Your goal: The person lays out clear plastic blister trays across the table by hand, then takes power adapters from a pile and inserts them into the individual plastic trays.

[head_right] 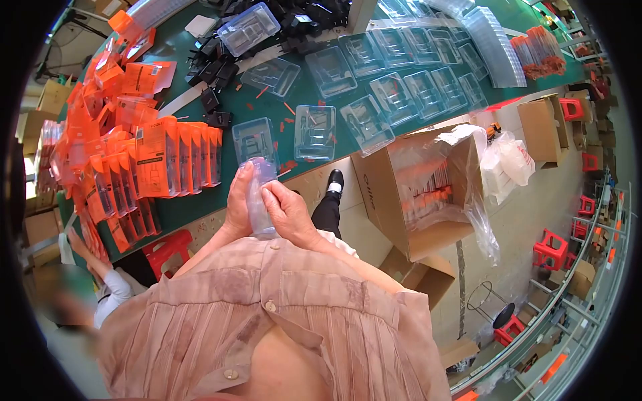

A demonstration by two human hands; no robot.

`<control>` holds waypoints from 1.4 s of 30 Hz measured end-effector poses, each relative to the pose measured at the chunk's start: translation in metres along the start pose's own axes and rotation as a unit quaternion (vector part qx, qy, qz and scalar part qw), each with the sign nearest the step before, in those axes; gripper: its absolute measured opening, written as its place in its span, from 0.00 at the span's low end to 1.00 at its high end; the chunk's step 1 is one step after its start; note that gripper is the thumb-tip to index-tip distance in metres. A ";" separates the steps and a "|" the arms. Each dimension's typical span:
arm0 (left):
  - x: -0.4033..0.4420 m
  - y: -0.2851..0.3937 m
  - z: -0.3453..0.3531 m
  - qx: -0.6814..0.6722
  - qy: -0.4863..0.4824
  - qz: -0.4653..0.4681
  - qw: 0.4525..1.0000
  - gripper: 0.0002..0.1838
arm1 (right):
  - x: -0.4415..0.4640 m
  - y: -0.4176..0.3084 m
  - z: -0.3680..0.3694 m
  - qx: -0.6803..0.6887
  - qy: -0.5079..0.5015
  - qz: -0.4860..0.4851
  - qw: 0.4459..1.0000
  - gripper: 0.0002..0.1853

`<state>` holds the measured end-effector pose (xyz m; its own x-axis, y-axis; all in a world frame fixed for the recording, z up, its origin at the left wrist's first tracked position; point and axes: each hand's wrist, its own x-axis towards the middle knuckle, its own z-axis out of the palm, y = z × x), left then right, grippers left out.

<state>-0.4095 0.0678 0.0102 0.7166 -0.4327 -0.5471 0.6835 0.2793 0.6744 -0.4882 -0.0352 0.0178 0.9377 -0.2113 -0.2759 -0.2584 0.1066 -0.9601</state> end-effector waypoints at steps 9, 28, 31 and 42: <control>0.002 0.002 0.004 -0.052 -0.019 0.015 0.998 0.17 | -0.002 0.000 0.006 -0.033 0.059 -0.091 0.994 0.07; 0.032 0.016 -0.005 -0.074 -0.063 0.048 0.994 0.20 | 0.006 -0.038 0.009 -0.020 0.016 -0.085 0.996 0.08; 0.036 0.014 -0.009 -0.081 -0.048 0.051 0.994 0.20 | 0.008 -0.037 0.011 -0.063 0.012 -0.095 0.993 0.09; 0.035 0.020 -0.010 -0.114 -0.067 0.034 0.991 0.18 | 0.012 -0.035 0.023 -0.138 0.064 -0.115 0.982 0.08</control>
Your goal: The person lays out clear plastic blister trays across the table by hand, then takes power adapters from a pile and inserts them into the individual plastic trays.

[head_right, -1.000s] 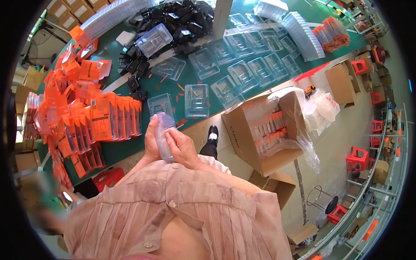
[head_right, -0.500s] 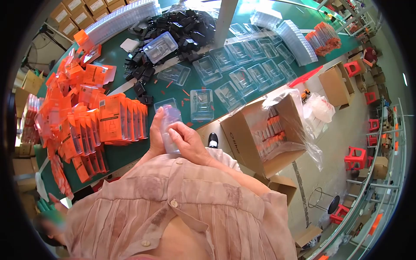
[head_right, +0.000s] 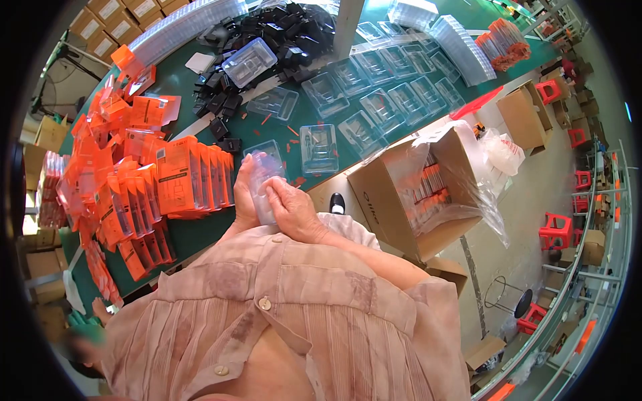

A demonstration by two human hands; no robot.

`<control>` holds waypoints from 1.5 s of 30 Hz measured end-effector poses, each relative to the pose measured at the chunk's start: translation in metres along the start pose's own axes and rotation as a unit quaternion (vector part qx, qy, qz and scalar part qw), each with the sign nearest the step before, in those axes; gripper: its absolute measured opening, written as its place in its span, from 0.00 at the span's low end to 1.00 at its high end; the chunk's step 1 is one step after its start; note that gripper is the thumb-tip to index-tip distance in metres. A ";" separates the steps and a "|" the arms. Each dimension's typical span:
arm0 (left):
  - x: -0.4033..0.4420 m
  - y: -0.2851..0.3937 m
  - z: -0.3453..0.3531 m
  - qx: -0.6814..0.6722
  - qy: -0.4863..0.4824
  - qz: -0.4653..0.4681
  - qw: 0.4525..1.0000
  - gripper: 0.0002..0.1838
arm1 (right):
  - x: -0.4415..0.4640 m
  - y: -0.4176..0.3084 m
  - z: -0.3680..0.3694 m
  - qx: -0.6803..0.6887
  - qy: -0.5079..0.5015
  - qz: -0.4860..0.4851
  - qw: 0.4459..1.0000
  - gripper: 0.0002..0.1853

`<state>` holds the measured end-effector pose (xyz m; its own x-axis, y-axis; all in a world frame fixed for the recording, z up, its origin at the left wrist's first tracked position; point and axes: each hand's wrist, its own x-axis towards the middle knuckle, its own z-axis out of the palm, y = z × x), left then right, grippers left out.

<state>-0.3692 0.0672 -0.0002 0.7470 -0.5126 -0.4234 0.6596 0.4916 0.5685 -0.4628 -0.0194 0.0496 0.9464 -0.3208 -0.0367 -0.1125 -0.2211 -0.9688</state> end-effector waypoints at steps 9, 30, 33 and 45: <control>0.003 0.012 0.046 0.164 -0.060 -0.055 0.983 0.24 | 0.031 0.011 -0.041 0.148 -0.104 0.072 0.981 0.07; 0.141 0.010 0.161 0.257 0.076 0.038 0.963 0.25 | 0.144 0.042 -0.214 0.327 0.109 0.106 0.933 0.12; 0.189 0.039 0.159 0.248 0.050 0.092 0.963 0.21 | 0.143 0.042 -0.207 0.347 0.055 0.129 0.927 0.13; 0.304 0.206 0.101 0.734 0.241 0.461 0.437 0.33 | 0.117 0.052 -0.178 0.271 0.063 0.166 0.946 0.14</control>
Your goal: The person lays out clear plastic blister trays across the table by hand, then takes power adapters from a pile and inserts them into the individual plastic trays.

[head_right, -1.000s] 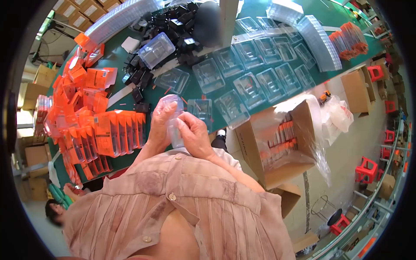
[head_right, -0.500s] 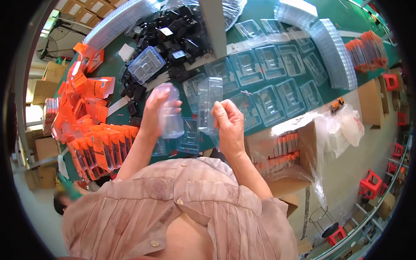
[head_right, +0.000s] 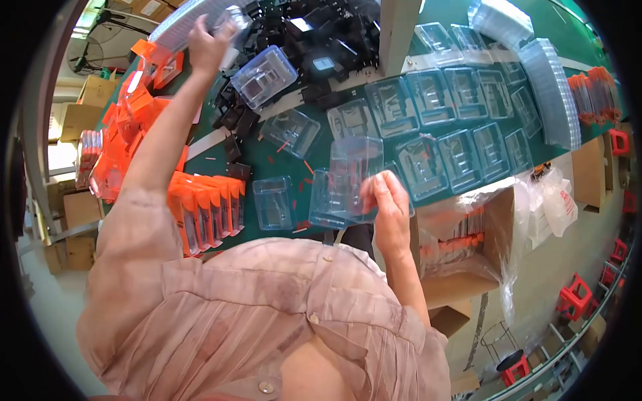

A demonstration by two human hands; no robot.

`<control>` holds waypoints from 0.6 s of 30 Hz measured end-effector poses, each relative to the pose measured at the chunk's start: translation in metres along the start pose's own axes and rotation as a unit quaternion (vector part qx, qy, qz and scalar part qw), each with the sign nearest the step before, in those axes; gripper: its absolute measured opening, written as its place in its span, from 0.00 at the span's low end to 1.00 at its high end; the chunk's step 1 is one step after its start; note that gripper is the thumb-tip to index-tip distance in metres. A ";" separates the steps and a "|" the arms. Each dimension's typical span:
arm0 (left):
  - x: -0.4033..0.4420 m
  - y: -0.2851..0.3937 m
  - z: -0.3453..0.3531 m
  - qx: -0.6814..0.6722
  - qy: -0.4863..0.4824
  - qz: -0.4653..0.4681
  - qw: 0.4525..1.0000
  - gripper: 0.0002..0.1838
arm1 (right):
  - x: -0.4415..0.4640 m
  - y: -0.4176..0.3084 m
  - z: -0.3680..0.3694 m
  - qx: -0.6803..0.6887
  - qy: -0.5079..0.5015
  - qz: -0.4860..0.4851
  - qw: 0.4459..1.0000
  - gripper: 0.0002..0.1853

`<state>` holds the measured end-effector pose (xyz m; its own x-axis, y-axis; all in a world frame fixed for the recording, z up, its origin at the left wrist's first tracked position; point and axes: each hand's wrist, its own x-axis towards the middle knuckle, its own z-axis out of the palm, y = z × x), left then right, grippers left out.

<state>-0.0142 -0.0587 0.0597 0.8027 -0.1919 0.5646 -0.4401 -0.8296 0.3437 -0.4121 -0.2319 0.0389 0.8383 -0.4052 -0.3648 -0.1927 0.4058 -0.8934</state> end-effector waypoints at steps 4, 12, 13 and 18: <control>-0.126 0.046 -0.035 -0.086 -0.338 0.472 0.810 0.30 | 0.013 0.003 -0.003 -0.055 0.039 -0.032 0.997 0.15; -0.160 0.028 -0.030 0.080 -0.570 0.443 0.687 0.53 | 0.050 0.010 0.017 0.017 0.008 0.023 1.000 0.22; -0.155 0.022 -0.037 0.089 -0.585 0.470 0.655 0.53 | 0.056 0.016 0.023 0.022 0.010 0.031 0.999 0.22; -0.135 0.024 -0.052 0.111 -0.661 0.492 0.556 0.47 | 0.108 0.052 0.053 -0.076 -0.033 -0.016 0.996 0.21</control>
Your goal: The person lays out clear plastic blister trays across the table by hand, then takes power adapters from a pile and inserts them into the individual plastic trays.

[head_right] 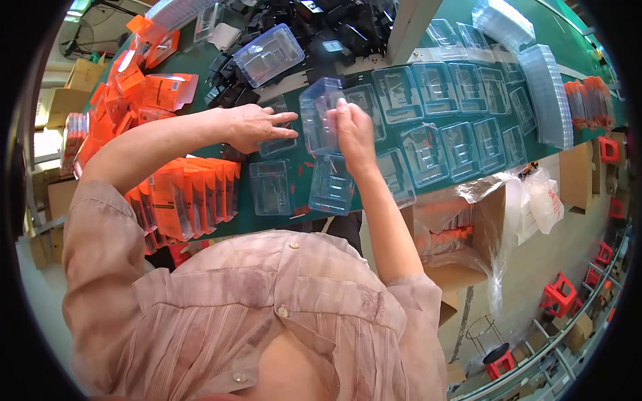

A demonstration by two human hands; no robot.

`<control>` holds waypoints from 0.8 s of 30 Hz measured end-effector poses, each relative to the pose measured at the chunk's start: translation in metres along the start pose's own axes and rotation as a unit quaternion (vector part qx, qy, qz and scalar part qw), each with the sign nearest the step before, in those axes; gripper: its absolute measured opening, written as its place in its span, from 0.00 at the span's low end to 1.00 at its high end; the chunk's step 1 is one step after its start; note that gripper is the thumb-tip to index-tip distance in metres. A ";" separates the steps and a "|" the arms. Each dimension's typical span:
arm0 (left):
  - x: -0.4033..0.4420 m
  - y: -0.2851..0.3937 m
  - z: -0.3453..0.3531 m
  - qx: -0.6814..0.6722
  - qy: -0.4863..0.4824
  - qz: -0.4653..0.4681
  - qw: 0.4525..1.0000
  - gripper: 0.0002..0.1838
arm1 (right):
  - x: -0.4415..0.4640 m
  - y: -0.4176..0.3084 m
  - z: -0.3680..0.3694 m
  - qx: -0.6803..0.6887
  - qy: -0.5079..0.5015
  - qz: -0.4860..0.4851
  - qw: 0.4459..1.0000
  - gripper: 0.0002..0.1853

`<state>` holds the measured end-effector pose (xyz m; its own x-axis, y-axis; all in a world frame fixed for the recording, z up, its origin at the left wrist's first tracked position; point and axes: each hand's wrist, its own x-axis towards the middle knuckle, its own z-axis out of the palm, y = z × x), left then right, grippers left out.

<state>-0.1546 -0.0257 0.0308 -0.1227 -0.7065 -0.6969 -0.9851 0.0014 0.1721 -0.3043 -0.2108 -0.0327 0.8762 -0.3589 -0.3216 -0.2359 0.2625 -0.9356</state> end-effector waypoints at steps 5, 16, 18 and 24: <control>-0.008 0.002 0.001 -0.070 0.022 -0.030 0.997 0.36 | 0.033 0.035 0.026 -0.046 0.000 0.010 0.999 0.18; 0.003 -0.003 0.010 0.030 0.240 -0.008 0.970 0.27 | 0.012 0.013 0.048 -0.628 0.111 -0.319 0.701 0.11; 0.006 -0.002 0.012 0.039 0.182 -0.023 0.982 0.28 | 0.014 0.019 0.047 -0.669 0.093 -0.312 0.668 0.10; 0.008 -0.004 0.006 0.001 0.126 -0.064 0.990 0.21 | 0.032 0.003 0.025 -0.615 0.087 -0.374 0.689 0.08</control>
<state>-0.1519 -0.0271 0.0202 0.0372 -0.8548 -0.5177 -0.9908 -0.0990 0.0922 -0.2663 -0.1993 -0.0427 0.9080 -0.1119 0.4038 -0.0173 -0.9729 -0.2307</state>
